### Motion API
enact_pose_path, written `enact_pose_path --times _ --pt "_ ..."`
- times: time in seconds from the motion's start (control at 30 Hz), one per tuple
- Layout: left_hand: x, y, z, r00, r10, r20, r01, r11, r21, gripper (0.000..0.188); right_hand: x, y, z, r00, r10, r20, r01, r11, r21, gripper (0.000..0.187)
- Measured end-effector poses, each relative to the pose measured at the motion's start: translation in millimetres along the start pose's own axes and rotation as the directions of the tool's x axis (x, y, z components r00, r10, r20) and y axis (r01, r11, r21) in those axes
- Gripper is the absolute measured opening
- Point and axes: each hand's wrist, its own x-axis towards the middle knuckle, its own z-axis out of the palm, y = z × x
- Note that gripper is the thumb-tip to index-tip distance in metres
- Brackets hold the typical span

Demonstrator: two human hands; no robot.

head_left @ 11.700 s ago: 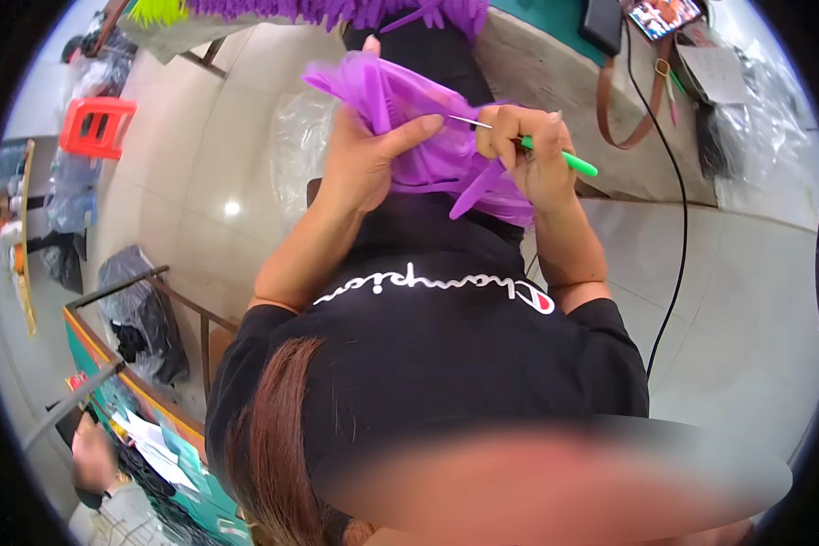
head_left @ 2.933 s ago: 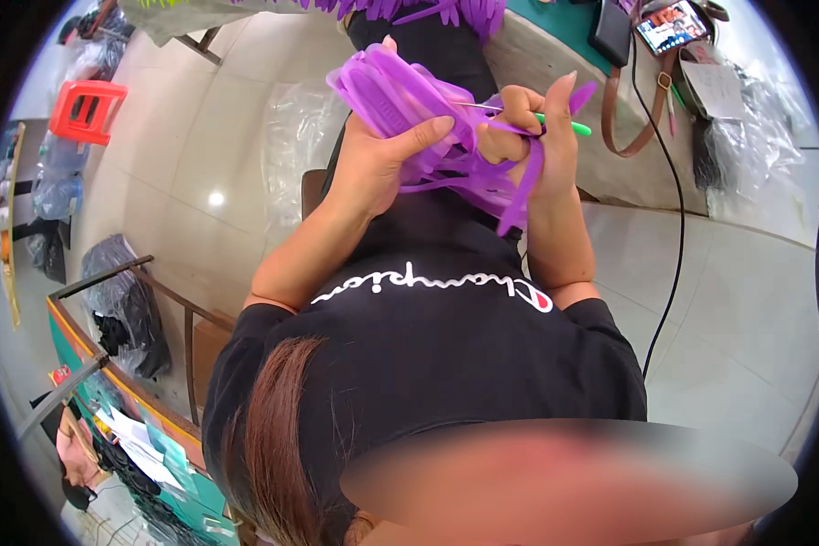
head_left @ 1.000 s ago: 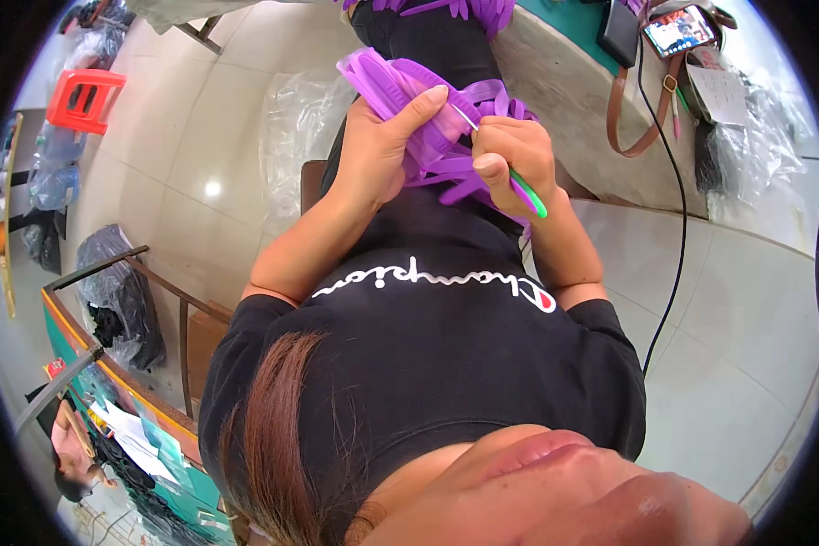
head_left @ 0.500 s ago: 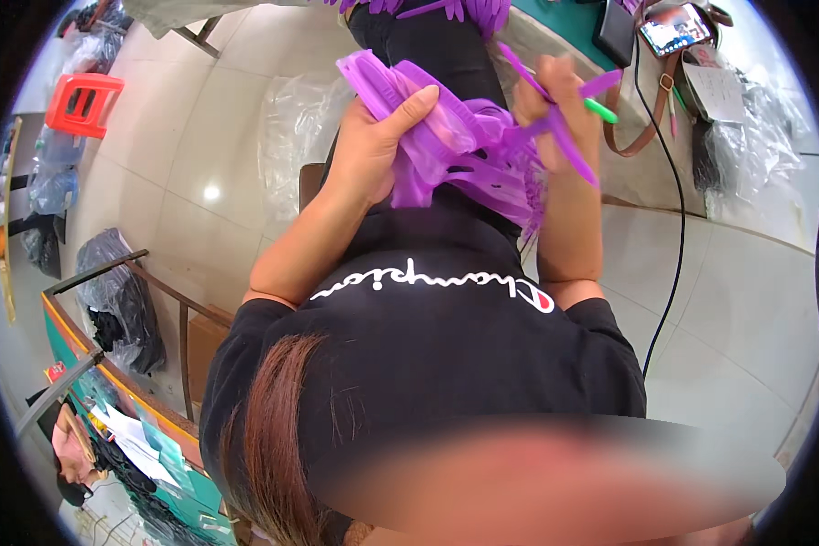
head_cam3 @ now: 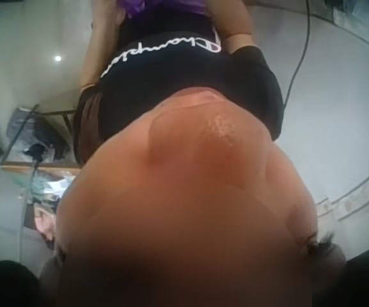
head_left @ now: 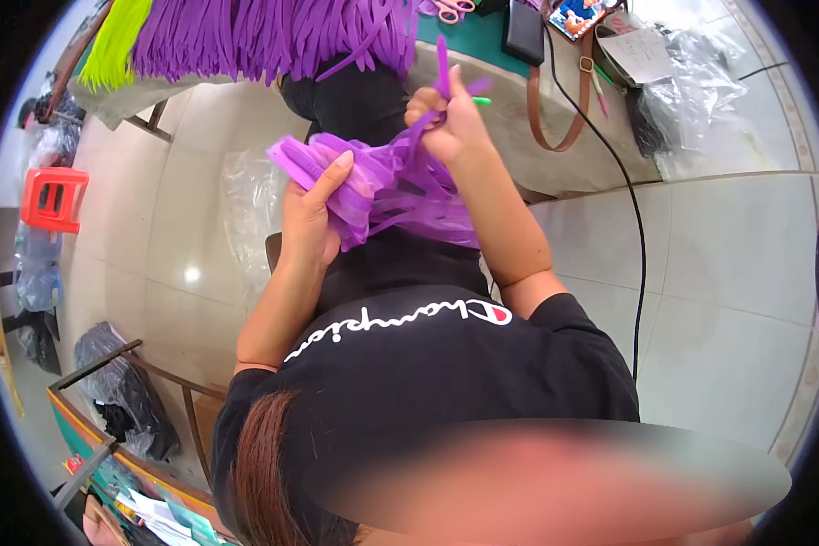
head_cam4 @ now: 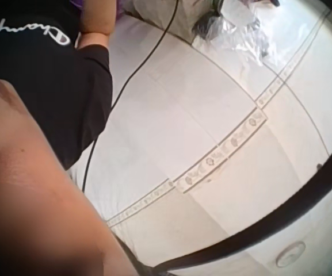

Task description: Using a crochet-style hook to pull and knot purple fabric strips into a mesh base to create a shag texture.

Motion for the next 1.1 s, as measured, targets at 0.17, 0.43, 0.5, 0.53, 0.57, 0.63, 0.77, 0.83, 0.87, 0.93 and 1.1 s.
enact_pose_path --times 0.17,0.43,0.5,0.53,0.57,0.63,0.77,0.83,0.87,0.93,1.1 --pt "-2 -4 -4 0.999 -0.032 0.032 0.032 0.999 -0.009 0.016 -23 25 30 0.99 0.079 -0.113 -0.092 0.989 -0.119 0.037" --pt "0 0 -2 0.996 0.087 0.032 -0.089 0.994 0.071 0.023 -41 39 47 0.997 -0.068 -0.042 0.016 0.68 -0.733 0.03" --pt "3 -2 -4 0.996 0.086 0.023 -0.088 0.994 0.059 0.024 -46 42 51 0.995 -0.087 -0.037 0.025 0.618 -0.786 0.03" --pt "4 -2 -6 0.993 0.105 0.047 -0.109 0.989 0.099 0.025 -48 43 54 0.993 -0.118 -0.002 0.06 0.518 -0.853 0.03" --pt "4 -3 -5 0.99 0.115 0.08 -0.125 0.983 0.137 0.026 -50 43 55 0.987 -0.154 0.035 0.096 0.408 -0.908 0.031" --pt "1 -3 -2 0.983 0.17 0.073 -0.178 0.975 0.132 0.028 -47 44 46 0.958 -0.183 0.222 0.264 0.246 -0.933 0.032" --pt "2 -5 -5 0.919 0.366 0.147 -0.394 0.84 0.372 0.049 -50 45 43 0.868 -0.219 0.447 0.465 0.036 -0.885 0.034" --pt "4 -3 -9 0.872 0.439 0.216 -0.473 0.642 0.604 0.058 -56 32 52 0.96 -0.202 0.192 0.225 0.158 -0.961 0.03" --pt "6 -1 -11 0.82 0.484 0.305 -0.51 0.378 0.772 0.067 -61 20 53 0.96 -0.201 0.194 0.227 0.157 -0.961 0.03" --pt "16 -3 -23 0.806 0.508 0.306 -0.516 0.347 0.783 0.077 -69 -7 55 0.983 -0.163 0.079 0.167 0.65 -0.741 0.026" --pt "44 1 -59 0.988 0.105 0.116 -0.13 0.963 0.236 0.058 -103 -94 62 0.891 -0.353 0.285 0.442 0.816 -0.371 0.026"
